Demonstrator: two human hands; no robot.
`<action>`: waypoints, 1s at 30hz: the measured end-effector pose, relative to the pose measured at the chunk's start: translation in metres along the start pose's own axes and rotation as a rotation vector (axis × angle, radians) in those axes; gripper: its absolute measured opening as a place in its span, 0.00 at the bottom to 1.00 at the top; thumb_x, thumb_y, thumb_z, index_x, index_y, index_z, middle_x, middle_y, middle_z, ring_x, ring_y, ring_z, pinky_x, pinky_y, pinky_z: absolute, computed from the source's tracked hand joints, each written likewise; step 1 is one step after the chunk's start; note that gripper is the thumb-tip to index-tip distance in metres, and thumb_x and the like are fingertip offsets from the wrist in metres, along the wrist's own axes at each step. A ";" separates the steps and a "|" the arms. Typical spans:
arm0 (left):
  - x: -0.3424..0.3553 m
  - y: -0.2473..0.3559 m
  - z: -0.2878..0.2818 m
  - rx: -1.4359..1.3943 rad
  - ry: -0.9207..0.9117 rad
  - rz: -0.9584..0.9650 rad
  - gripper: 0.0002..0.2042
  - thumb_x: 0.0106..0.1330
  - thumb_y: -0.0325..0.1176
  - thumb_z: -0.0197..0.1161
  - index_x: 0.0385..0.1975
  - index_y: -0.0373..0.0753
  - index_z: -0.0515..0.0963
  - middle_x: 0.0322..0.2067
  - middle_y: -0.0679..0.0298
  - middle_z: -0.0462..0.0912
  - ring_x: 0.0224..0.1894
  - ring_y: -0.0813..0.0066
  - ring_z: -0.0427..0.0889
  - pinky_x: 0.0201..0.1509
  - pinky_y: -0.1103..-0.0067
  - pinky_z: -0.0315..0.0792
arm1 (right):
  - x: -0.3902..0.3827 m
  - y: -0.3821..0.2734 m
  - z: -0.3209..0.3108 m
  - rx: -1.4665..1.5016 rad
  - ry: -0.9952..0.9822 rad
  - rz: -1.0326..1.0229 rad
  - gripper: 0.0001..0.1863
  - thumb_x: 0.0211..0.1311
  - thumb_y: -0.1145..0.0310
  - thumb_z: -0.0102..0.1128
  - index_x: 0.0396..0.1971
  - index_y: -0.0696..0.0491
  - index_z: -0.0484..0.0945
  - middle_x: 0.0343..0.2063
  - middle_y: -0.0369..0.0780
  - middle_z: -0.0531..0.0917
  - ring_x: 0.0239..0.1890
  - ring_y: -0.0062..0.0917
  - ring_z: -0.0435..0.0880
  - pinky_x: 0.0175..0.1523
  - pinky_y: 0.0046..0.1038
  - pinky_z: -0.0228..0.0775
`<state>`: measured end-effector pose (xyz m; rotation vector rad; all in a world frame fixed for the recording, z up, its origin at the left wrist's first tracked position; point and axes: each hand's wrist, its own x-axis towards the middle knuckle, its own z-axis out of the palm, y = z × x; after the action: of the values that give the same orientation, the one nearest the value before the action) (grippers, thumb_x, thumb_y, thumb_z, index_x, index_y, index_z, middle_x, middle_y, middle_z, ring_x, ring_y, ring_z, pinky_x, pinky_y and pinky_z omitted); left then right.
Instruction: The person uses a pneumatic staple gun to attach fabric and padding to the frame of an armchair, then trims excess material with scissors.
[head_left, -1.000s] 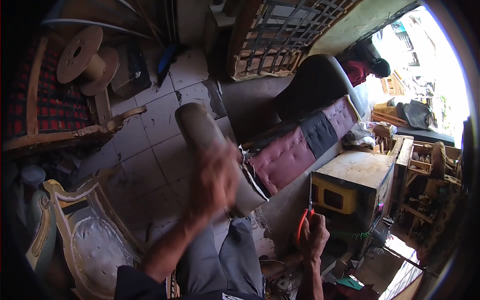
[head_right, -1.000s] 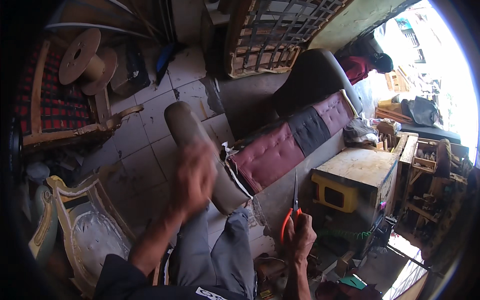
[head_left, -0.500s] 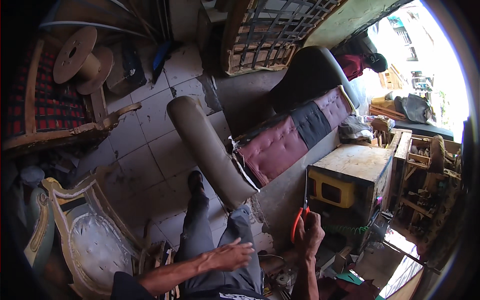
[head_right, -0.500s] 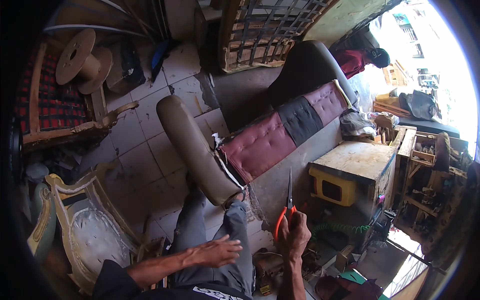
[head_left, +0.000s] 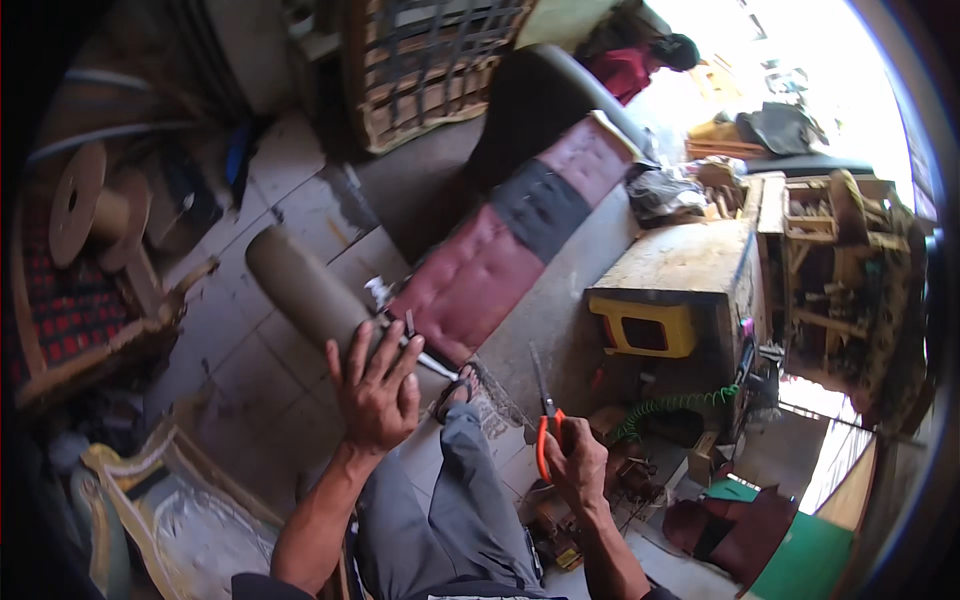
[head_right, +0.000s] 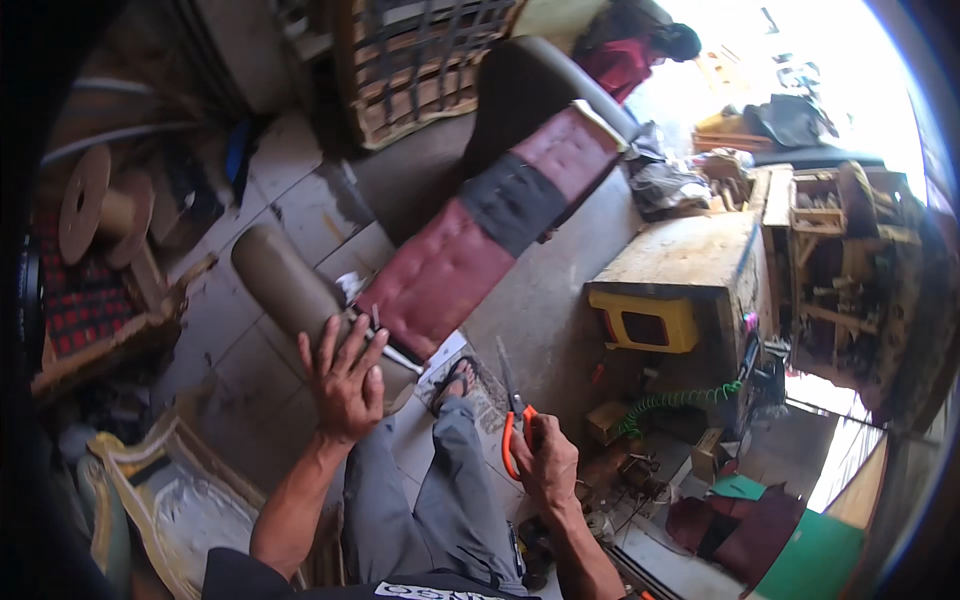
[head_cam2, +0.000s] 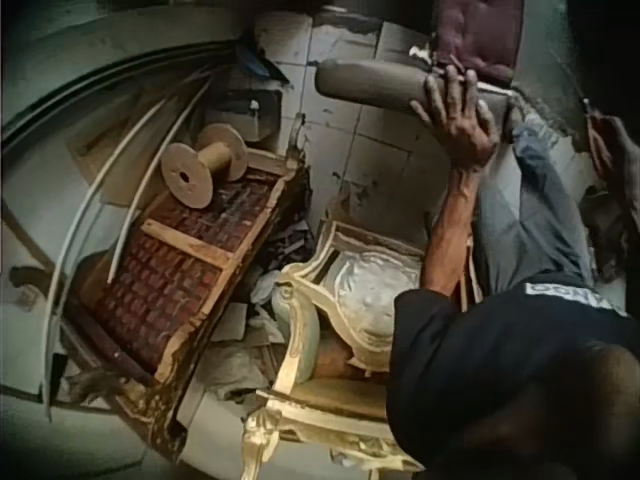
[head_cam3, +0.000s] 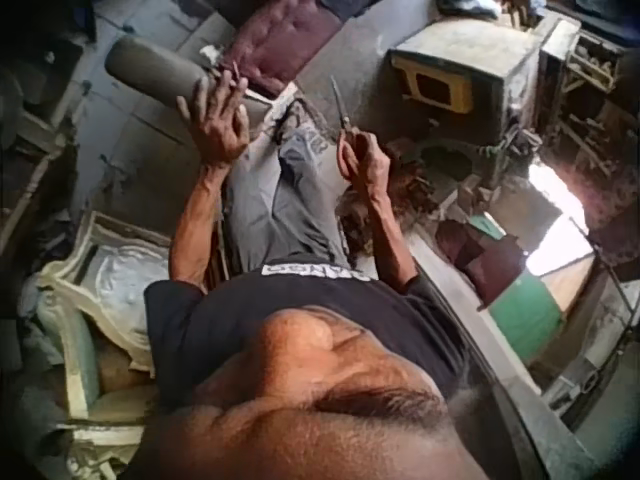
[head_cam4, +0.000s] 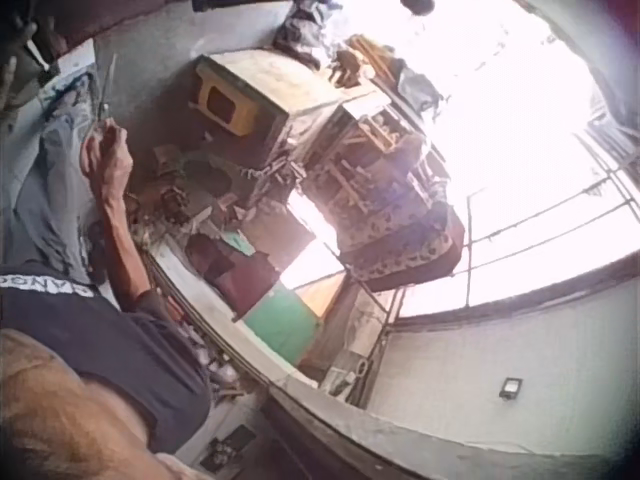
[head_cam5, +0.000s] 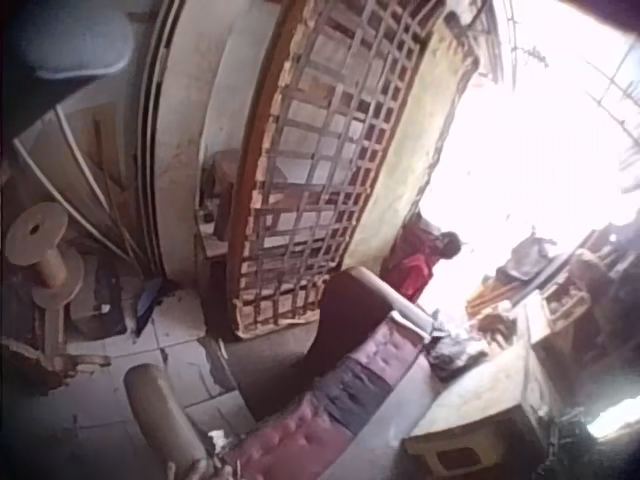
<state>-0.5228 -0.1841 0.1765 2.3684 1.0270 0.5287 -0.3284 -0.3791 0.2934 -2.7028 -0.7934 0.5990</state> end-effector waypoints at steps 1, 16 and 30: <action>-0.001 -0.002 -0.006 0.042 -0.020 -0.035 0.23 0.69 0.38 0.50 0.63 0.49 0.77 0.68 0.63 0.71 0.73 0.52 0.60 0.77 0.45 0.36 | 0.005 0.001 0.003 -0.020 -0.040 -0.058 0.17 0.59 0.63 0.71 0.40 0.57 0.76 0.22 0.44 0.80 0.23 0.31 0.81 0.34 0.31 0.75; 0.114 0.006 0.029 0.209 -0.115 -0.527 0.20 0.76 0.42 0.49 0.55 0.32 0.77 0.49 0.48 0.84 0.56 0.51 0.80 0.71 0.56 0.58 | 0.141 0.157 -0.129 0.027 0.402 -0.084 0.14 0.58 0.67 0.70 0.39 0.58 0.79 0.26 0.47 0.84 0.27 0.35 0.87 0.36 0.34 0.78; 0.152 0.010 0.055 0.426 0.105 -0.819 0.25 0.76 0.52 0.47 0.41 0.33 0.80 0.39 0.41 0.83 0.42 0.44 0.82 0.46 0.58 0.70 | 0.492 0.696 -0.345 -0.395 0.497 0.499 0.26 0.62 0.47 0.60 0.47 0.55 0.80 0.42 0.53 0.85 0.47 0.48 0.84 0.52 0.42 0.72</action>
<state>-0.3908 -0.0915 0.1606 1.9785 2.1652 0.1220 0.5220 -0.7159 0.1961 -3.2202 -0.1075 -0.1806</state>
